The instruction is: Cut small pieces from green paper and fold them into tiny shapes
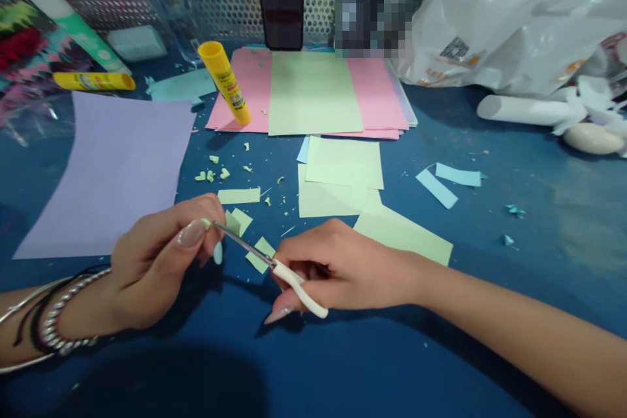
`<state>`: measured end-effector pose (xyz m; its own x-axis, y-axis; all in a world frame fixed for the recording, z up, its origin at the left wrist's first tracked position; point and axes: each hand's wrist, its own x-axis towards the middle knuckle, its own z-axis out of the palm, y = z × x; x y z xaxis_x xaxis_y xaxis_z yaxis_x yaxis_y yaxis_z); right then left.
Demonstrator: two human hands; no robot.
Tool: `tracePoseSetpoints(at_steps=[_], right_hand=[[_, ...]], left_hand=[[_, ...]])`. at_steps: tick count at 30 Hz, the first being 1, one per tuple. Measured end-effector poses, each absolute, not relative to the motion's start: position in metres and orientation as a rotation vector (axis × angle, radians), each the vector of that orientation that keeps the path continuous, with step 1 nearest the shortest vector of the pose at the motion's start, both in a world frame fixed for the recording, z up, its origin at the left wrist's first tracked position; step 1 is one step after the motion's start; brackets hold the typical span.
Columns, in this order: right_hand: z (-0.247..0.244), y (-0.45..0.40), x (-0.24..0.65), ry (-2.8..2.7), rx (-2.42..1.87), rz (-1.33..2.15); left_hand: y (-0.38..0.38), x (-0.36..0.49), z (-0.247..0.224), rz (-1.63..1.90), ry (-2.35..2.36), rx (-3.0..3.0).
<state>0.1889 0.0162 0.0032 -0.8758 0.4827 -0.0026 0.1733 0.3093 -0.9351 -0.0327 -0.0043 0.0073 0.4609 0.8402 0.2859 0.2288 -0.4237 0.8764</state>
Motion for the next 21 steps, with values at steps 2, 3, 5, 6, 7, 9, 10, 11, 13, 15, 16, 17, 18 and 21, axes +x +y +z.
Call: tracePoseSetpoints(at_steps=[2, 3, 5, 6, 7, 9, 10, 11, 13, 15, 16, 17, 18, 21], right_hand=[[0.0023, 0.0155, 0.1893, -2.282, -0.624, 1.552], [0.0020, 0.0151, 0.1894, -2.278, -0.636, 1.536], [0.0016, 0.0145, 0.1891, -2.292, -0.643, 1.513], [0.0016, 0.0142, 0.1887, -2.304, -0.638, 1.498], [0.0016, 0.0140, 0.1882, -2.319, -0.630, 1.483], [0.0017, 0.0138, 0.1870, -2.350, -0.614, 1.459], [0.0018, 0.0137, 0.1866, -2.360, -0.606, 1.448], [0.0018, 0.0136, 0.1862, -2.368, -0.599, 1.439], [0.0019, 0.0134, 0.1860, -2.384, -0.586, 1.422], [0.0021, 0.0134, 0.1863, -2.406, -0.579, 1.414], [0.0022, 0.0134, 0.1865, -2.419, -0.575, 1.414], [0.0024, 0.0136, 0.1867, -2.427, -0.571, 1.416], [0.0025, 0.0138, 0.1869, -2.433, -0.567, 1.414], [0.0027, 0.0143, 0.1868, -2.437, -0.554, 1.407]], left_hand=[[-0.0045, -0.0336, 0.0033, 0.980, 0.888, 1.863], [-0.0046, -0.0340, 0.0019, 0.989, 0.886, 1.857], [-0.0046, -0.0345, 0.0010, 0.981, 0.878, 1.874], [-0.0046, -0.0346, 0.0015, 0.971, 0.878, 1.883], [-0.0045, -0.0346, 0.0026, 0.953, 0.883, 1.896], [-0.0041, -0.0342, 0.0057, 0.926, 0.886, 1.926], [-0.0037, -0.0338, 0.0072, 0.922, 0.878, 1.949], [-0.0032, -0.0334, 0.0086, 0.923, 0.864, 1.974], [-0.0020, -0.0324, 0.0102, 0.932, 0.837, 2.022], [-0.0004, -0.0314, 0.0104, 0.925, 0.834, 2.055], [0.0003, -0.0311, 0.0102, 0.922, 0.836, 2.068], [0.0009, -0.0309, 0.0099, 0.919, 0.839, 2.082], [0.0014, -0.0309, 0.0096, 0.923, 0.841, 2.095], [0.0019, -0.0314, 0.0098, 0.927, 0.839, 2.126]])
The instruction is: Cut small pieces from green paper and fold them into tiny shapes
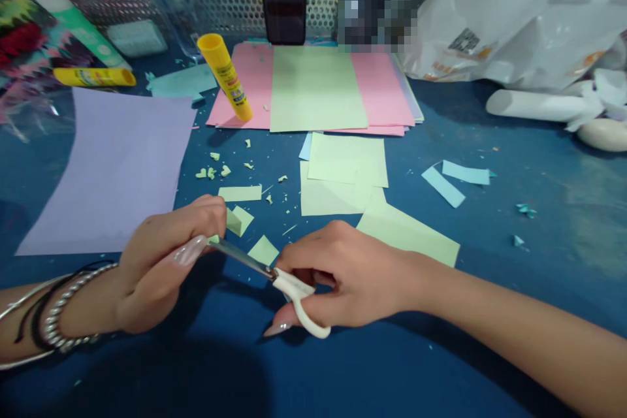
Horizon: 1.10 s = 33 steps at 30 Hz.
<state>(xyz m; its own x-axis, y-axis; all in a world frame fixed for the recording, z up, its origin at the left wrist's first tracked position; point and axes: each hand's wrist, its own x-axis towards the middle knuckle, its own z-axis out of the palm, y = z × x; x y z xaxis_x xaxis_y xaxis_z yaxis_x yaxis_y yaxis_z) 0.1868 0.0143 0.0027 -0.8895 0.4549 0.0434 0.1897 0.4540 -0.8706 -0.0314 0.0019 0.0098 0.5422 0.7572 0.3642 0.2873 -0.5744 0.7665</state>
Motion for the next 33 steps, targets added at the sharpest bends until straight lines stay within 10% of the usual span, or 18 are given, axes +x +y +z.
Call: tracePoseSetpoints(at_steps=[33], right_hand=[[0.0023, 0.0175, 0.1897, -2.455, -0.543, 1.524]], left_hand=[[-0.0011, -0.0312, 0.0144, 0.977, 0.827, 2.143]])
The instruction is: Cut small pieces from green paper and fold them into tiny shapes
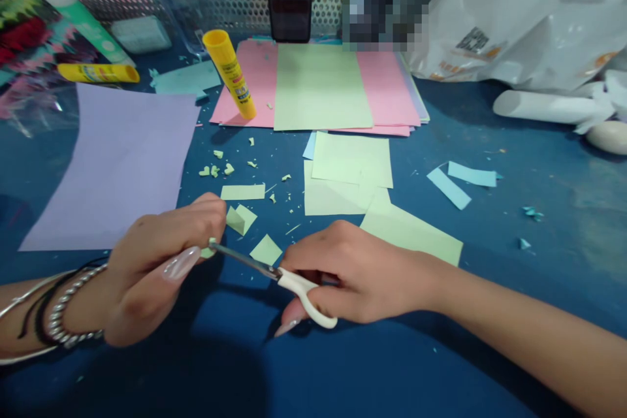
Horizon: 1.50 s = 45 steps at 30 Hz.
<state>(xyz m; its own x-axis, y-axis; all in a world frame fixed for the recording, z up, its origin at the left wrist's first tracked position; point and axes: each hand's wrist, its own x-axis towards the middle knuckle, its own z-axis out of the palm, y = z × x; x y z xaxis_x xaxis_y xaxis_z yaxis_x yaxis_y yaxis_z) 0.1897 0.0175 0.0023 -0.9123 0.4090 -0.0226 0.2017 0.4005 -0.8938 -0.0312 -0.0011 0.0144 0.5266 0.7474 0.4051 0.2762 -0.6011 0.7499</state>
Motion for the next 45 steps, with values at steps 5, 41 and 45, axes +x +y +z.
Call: tracePoseSetpoints(at_steps=[5, 41, 45], right_hand=[[0.0025, 0.0157, 0.1895, -2.372, -0.607, 1.530], [0.0066, 0.0170, 0.1884, -2.449, -0.652, 1.440], [0.0055, 0.0173, 0.1884, -2.401, -0.701, 1.478]], left_hand=[[-0.0002, -0.0307, 0.0112, 1.041, 0.823, 2.092], [-0.0004, -0.0318, 0.0133, 0.838, 0.885, 2.083], [-0.0010, -0.0321, 0.0131, 0.839, 0.876, 2.069]])
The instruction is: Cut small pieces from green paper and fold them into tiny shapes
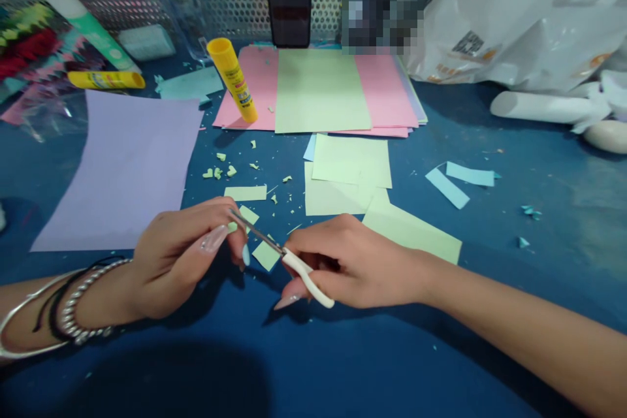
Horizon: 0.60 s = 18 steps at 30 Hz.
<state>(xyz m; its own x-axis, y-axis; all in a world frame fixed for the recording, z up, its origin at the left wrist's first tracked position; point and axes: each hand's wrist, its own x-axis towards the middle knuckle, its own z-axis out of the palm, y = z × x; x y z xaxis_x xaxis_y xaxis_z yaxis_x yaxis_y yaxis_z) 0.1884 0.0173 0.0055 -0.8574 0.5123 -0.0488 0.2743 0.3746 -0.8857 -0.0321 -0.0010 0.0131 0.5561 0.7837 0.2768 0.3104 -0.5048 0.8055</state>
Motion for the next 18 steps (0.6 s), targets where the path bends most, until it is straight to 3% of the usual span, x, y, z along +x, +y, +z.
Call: tracePoseSetpoints(at_steps=[8, 14, 18], right_hand=[[-0.002, 0.017, 0.192, -1.908, -0.805, 1.892], [-0.002, 0.018, 0.190, -1.946, -0.843, 1.428], [0.005, 0.017, 0.187, -2.141, -0.874, 1.306]], left_hand=[[-0.001, -0.033, 0.008, 0.831, 0.869, 2.040], [-0.003, -0.033, 0.008, 0.867, 0.875, 2.058], [-0.004, -0.033, 0.008, 0.858, 0.895, 2.065]])
